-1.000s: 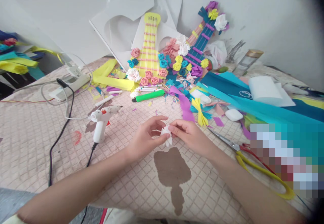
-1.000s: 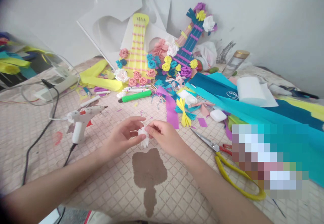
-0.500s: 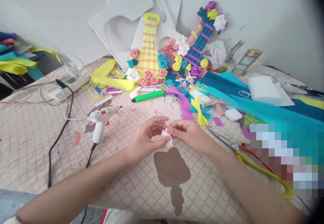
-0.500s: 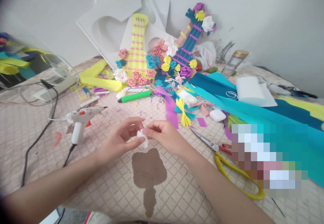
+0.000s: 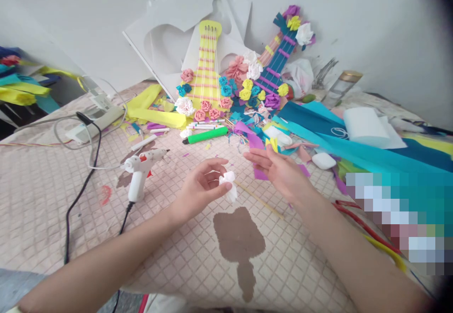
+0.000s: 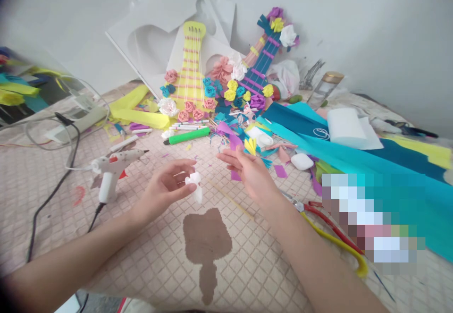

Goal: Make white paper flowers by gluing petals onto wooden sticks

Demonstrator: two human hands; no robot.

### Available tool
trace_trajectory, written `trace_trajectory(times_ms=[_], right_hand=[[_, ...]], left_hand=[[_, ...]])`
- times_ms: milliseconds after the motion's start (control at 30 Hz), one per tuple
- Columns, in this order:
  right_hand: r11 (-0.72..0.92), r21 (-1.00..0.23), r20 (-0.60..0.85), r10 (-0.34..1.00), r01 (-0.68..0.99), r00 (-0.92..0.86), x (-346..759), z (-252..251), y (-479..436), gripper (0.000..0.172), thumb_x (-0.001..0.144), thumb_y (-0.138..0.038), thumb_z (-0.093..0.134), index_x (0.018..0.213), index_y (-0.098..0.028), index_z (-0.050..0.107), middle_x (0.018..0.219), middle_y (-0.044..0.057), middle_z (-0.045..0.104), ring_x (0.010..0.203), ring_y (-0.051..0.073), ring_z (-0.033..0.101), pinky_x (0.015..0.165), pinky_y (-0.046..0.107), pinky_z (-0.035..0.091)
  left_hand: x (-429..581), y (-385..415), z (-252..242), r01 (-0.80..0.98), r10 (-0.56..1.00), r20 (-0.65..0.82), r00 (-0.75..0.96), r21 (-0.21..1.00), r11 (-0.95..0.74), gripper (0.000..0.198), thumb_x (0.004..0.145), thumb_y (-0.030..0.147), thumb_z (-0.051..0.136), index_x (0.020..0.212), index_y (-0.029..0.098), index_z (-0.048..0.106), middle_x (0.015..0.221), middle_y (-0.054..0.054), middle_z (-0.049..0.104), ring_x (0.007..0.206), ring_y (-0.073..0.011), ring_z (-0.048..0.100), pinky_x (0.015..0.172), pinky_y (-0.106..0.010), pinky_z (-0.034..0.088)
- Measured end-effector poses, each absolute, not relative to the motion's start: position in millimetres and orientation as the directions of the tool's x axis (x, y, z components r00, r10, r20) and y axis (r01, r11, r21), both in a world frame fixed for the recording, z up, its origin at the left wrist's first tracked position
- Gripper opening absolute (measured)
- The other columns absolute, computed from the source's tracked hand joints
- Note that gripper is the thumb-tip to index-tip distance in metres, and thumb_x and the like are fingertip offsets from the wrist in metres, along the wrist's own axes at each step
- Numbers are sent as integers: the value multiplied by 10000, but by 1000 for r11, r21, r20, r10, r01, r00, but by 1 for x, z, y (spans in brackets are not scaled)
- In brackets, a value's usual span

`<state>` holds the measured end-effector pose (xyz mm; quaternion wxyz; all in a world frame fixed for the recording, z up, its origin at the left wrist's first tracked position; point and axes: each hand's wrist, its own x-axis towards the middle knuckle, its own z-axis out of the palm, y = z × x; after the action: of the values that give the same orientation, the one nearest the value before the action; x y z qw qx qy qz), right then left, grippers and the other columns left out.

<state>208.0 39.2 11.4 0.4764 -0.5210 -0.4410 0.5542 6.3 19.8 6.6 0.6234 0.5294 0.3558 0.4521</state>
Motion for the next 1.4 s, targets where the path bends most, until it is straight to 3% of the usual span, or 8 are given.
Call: trace_trajectory(times_ms=[100, 267, 333, 433, 600, 833, 1133, 1400], right_hand=[[-215, -964, -206, 976, -158, -66, 209, 15, 40, 322, 854, -455, 478, 939, -203, 660, 1133, 105, 651, 1131, 226, 555, 900, 368, 458], [-209, -960, -213, 977, -185, 2, 207, 12, 38, 249, 668, -208, 706, 914, -192, 670, 1052, 75, 686, 972, 200, 641, 825, 327, 515], [-161, -985, -165, 983, -56, 75, 207, 10, 37, 268, 646, -242, 728, 899, -173, 675, 865, 70, 720, 722, 177, 675, 646, 308, 543], [-48, -983, -24, 990, 176, 141, 209, 10, 37, 281, 732, -381, 649, 878, -143, 681, 539, 15, 637, 376, 100, 505, 404, 259, 426], [138, -893, 128, 990, 429, -52, 211, 7, 36, 278, 778, -359, 583, 986, -188, 650, 815, 50, 692, 693, 156, 619, 614, 297, 481], [161, -583, -110, 956, 797, -274, 205, -3, 27, 165, 713, -337, 642, 676, -181, 600, 590, -1, 599, 524, 123, 508, 481, 246, 297], [208, -563, -59, 955, 800, -290, 206, -3, 29, 135, 813, -230, 495, 709, -177, 562, 686, 27, 624, 624, 152, 540, 550, 264, 322], [261, -847, 226, 965, 463, -129, 202, 12, 24, 193, 879, -315, 456, 1002, -195, 543, 808, 25, 608, 656, 129, 565, 634, 279, 457]], left_hand=[[6, 20, 5, -172, 939, 38, 341, 985, 23, 319, 689, 172, 710, 979, 198, 581, 880, 2, 521, 758, -90, 519, 632, -194, 455], [5, 21, 4, -167, 938, 40, 344, 986, 19, 325, 693, 175, 708, 988, 198, 574, 896, -1, 518, 775, -94, 522, 643, -198, 460], [5, 21, 4, -165, 938, 39, 344, 986, 19, 319, 694, 176, 709, 982, 195, 574, 887, -1, 523, 779, -95, 526, 655, -201, 463], [5, 21, 5, -174, 934, 28, 356, 984, 36, 340, 694, 176, 711, 1001, 197, 568, 845, 8, 528, 760, -90, 536, 654, -199, 464], [6, 21, 6, -187, 937, 21, 349, 981, 48, 364, 678, 184, 726, 1008, 196, 573, 828, 4, 558, 775, -107, 563, 672, -218, 482], [5, 23, 4, -282, 936, 77, 343, 959, 25, 398, 642, 162, 758, 1004, 184, 596, 824, -5, 618, 750, -113, 598, 637, -208, 508], [4, 21, 7, -317, 935, 170, 311, 946, -66, 389, 577, 168, 806, 926, 176, 636, 746, 4, 651, 699, -114, 621, 631, -203, 516], [3, 24, 4, -308, 965, 125, 229, 950, -50, 367, 602, 175, 791, 945, 200, 662, 821, -9, 682, 746, -117, 627, 650, -204, 520]])
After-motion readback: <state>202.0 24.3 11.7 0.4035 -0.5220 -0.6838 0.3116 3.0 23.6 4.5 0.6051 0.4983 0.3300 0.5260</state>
